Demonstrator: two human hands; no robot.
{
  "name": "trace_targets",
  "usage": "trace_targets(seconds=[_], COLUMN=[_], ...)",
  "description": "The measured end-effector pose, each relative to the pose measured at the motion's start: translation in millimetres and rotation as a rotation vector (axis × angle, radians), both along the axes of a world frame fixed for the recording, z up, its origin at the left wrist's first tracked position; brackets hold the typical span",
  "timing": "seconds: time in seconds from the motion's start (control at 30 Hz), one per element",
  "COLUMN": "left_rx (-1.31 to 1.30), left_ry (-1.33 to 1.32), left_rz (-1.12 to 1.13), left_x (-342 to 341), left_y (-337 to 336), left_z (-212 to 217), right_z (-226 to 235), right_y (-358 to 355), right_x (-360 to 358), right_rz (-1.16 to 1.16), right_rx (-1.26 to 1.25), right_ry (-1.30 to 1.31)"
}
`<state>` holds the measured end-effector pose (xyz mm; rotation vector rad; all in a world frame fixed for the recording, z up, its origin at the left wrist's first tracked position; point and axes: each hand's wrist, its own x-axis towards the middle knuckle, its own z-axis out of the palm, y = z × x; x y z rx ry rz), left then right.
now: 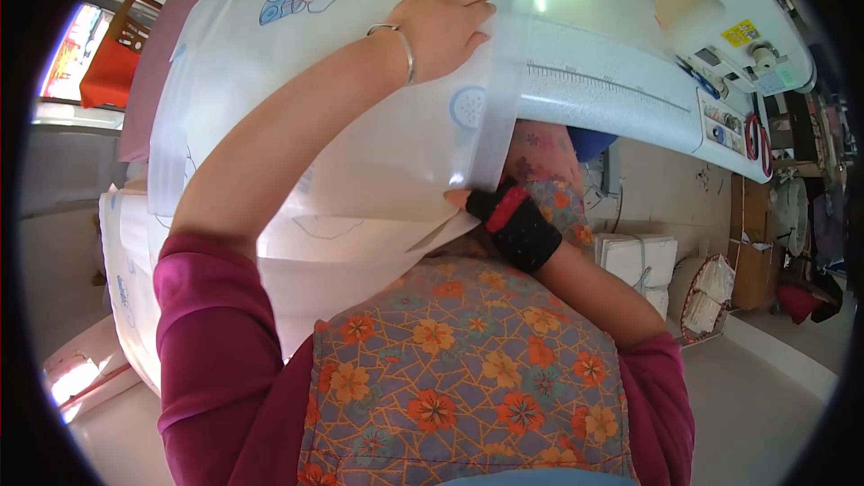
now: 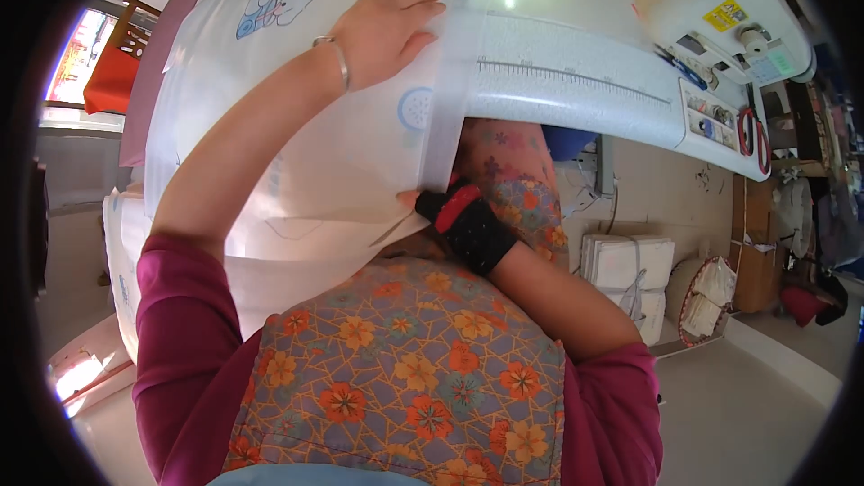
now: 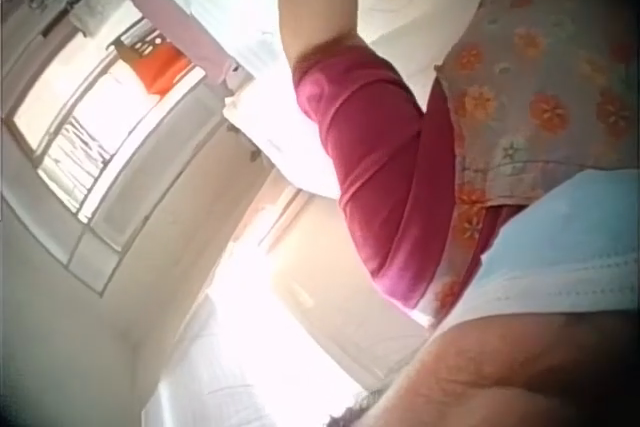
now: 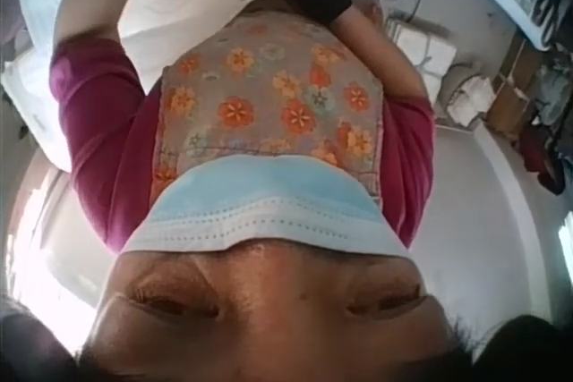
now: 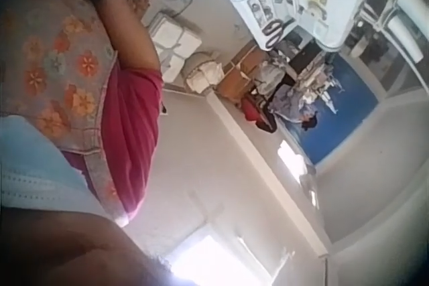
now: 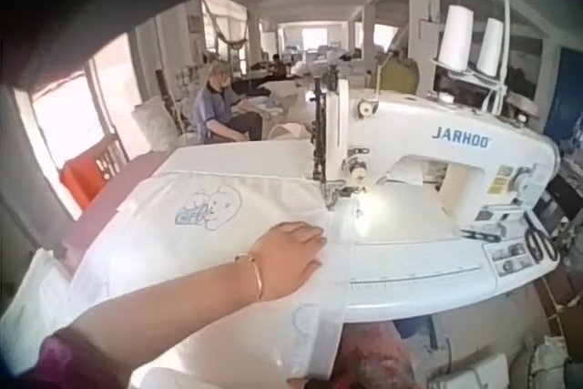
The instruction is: Operating an industrial sewing machine to sew fabric pillowcases.
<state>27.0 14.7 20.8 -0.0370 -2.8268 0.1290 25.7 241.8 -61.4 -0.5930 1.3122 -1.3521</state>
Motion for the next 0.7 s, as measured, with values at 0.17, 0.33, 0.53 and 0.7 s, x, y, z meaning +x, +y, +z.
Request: trace_targets(seconds=[0.17,0.33,0.53,0.7], left_rx=[0.061,0.119,0.153,0.145], left_ry=[0.047,0.081,0.061,0.06], left_rz=[0.072,0.114,0.193,0.143], left_x=[-20.8,-33.7,-46.5,-36.0], left_y=[1.4,-2.3,-3.7,1.1], left_z=[-15.3,-13.4,-13.4,-17.4], right_z=[-0.6,-2.2,40.1,75.0], right_y=[7.6,1.6,-7.4,-9.2], right_x=[-12.6,-30.5,-60.1,-50.8], right_rz=[0.011,-0.042,-0.038,-0.088], right_rx=[0.089,0.028,0.103,0.052], right_ry=[0.04,0.073,0.57,0.626])
